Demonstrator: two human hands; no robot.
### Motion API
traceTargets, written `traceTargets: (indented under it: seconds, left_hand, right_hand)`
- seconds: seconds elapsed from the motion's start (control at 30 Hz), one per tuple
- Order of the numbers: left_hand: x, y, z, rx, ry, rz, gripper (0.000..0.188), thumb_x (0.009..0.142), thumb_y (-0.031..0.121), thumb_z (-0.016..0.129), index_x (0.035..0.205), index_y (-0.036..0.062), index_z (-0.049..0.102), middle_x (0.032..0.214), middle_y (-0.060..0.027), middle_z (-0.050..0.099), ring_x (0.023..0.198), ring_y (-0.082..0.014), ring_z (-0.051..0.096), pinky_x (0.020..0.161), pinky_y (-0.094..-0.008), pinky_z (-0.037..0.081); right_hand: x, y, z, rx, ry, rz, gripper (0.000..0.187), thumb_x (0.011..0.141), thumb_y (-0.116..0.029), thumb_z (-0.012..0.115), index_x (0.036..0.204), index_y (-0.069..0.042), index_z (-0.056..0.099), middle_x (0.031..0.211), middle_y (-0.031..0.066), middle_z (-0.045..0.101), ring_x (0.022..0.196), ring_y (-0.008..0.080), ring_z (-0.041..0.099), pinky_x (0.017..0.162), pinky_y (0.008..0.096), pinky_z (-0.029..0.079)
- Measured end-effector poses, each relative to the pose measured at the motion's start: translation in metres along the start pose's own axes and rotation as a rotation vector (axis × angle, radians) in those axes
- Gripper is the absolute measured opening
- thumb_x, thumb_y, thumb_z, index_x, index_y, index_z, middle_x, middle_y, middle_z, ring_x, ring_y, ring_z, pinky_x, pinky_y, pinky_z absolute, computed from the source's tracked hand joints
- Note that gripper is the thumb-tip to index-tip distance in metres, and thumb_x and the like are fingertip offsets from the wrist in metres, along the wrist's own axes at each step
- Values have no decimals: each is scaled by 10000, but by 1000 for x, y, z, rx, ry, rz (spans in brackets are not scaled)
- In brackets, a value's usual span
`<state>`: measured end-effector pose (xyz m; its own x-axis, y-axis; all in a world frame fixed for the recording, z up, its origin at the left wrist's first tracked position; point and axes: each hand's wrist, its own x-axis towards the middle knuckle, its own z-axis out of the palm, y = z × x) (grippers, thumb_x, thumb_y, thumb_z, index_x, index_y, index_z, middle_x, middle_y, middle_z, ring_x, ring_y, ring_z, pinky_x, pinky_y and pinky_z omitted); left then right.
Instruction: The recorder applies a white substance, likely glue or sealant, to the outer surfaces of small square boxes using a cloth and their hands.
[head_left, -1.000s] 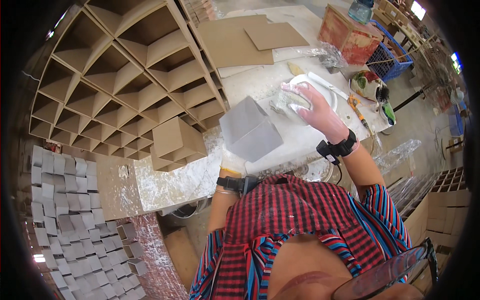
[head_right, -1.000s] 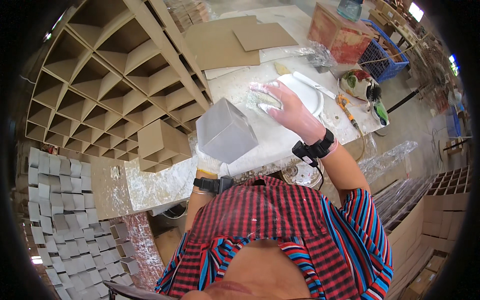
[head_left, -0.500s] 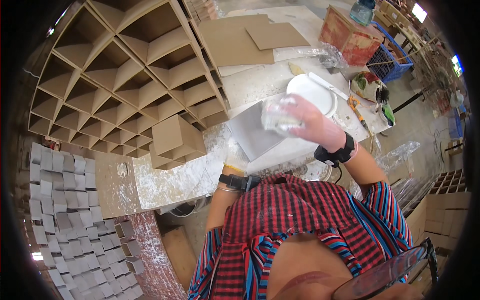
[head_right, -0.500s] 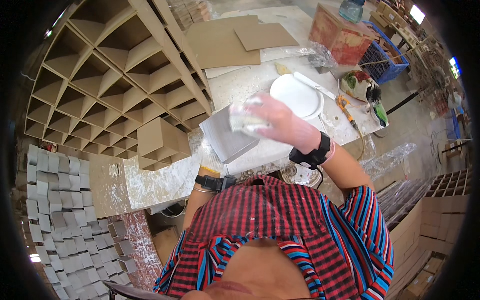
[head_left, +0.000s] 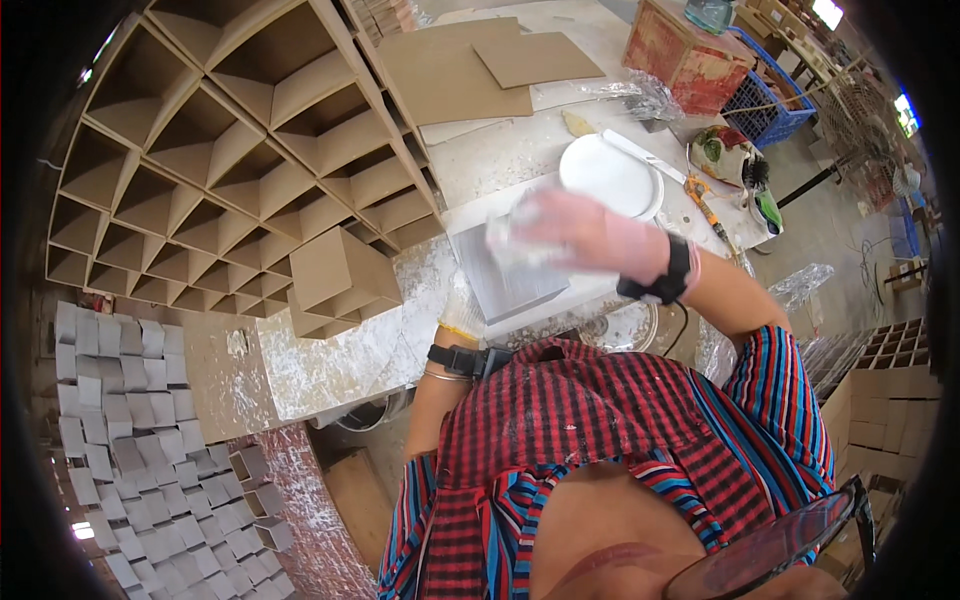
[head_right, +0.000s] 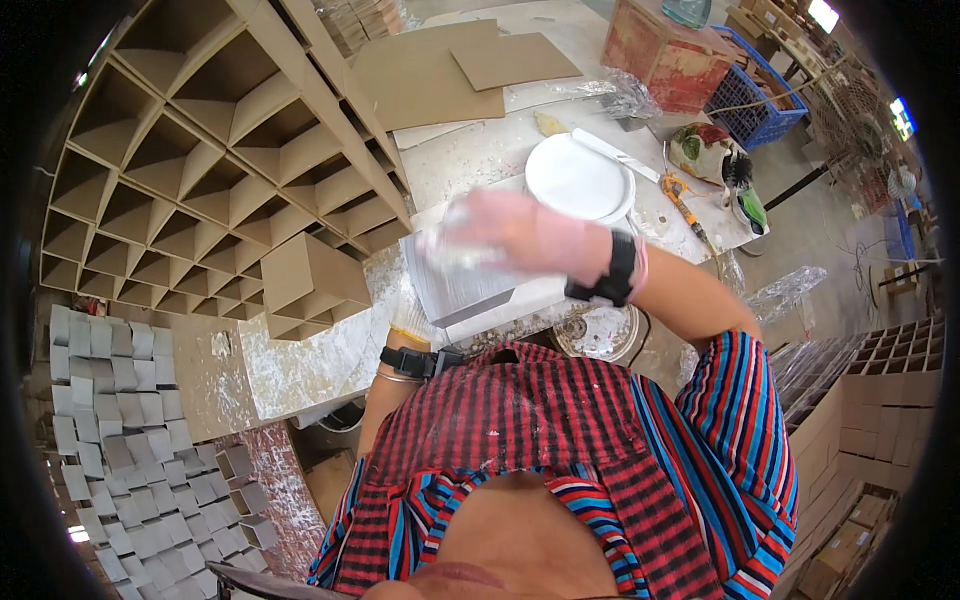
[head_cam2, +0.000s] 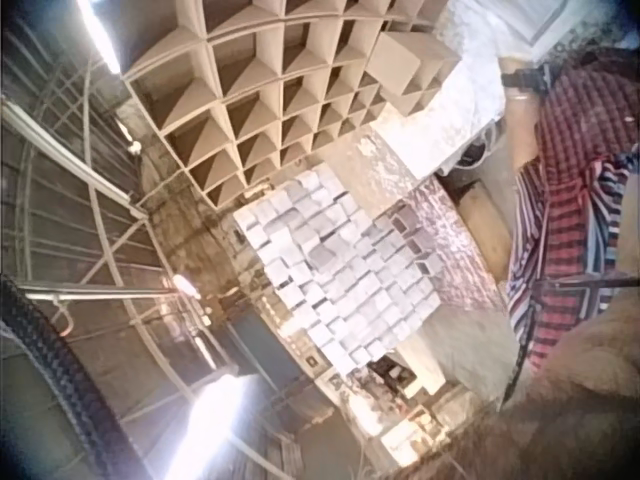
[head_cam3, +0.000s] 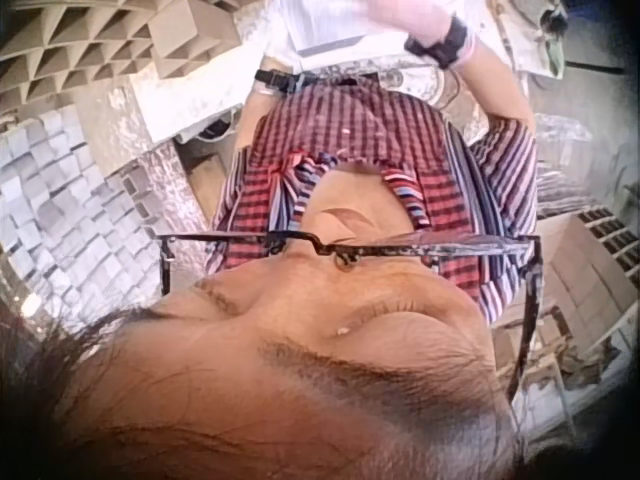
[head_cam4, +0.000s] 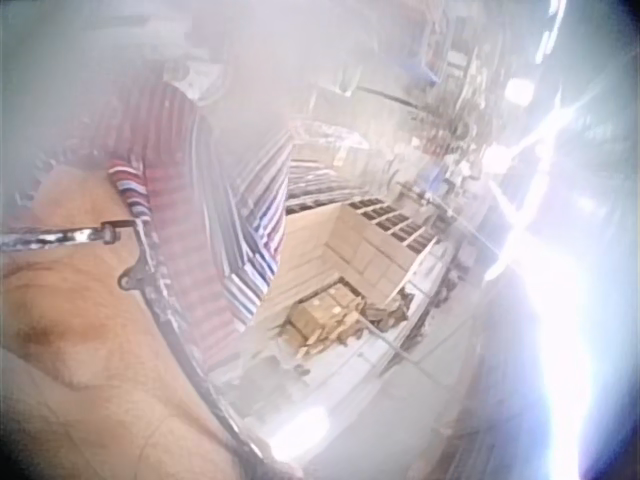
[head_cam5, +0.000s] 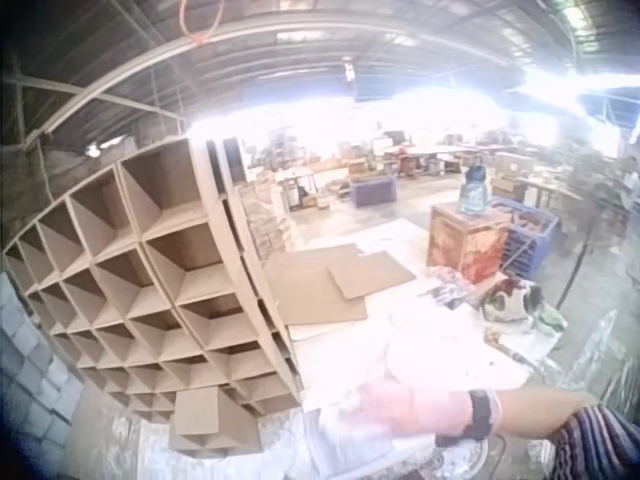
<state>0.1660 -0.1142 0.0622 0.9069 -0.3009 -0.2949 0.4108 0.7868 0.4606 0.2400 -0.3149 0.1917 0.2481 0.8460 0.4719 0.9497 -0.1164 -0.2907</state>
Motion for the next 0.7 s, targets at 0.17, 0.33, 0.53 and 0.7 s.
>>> traceTargets:
  seconds: [0.17, 0.33, 0.53, 0.7]
  left_hand:
    - [-3, -1, 7, 7, 31, -33, 397, 992, 296, 412, 1274, 34, 509, 1204, -114, 588, 1095, -259, 574, 940, -385, 479]
    - [-15, 2, 6, -5, 71, -24, 388, 991, 292, 420, 1264, 34, 519, 1184, -106, 601, 1079, -248, 583, 933, -374, 483]
    - [-4, -2, 19, 83, 103, -62, 379, 985, 290, 440, 1240, 28, 539, 1151, -97, 618, 1051, -230, 598, 915, -357, 491]
    - [-15, 1, 35, 207, 247, -50, 374, 979, 289, 454, 1223, 23, 554, 1128, -91, 629, 1030, -217, 608, 902, -346, 497]
  right_hand:
    - [8, -22, 23, 17, -228, -128, 467, 759, -112, 675, 1215, -170, 587, 1158, 148, 552, 1066, 323, 542, 906, 417, 455]
    - [33, 26, 3, -158, -45, 102, 489, 759, -135, 689, 1232, -176, 575, 1187, 153, 550, 1113, 323, 533, 927, 421, 456]
    - [18, -28, 19, 9, -233, -180, 518, 727, -128, 715, 1227, -164, 585, 1185, 135, 539, 1097, 312, 518, 926, 418, 432]
    - [21, 16, 15, -32, -6, -38, 512, 740, -123, 707, 1236, -158, 585, 1146, 118, 558, 1081, 303, 529, 942, 408, 428]
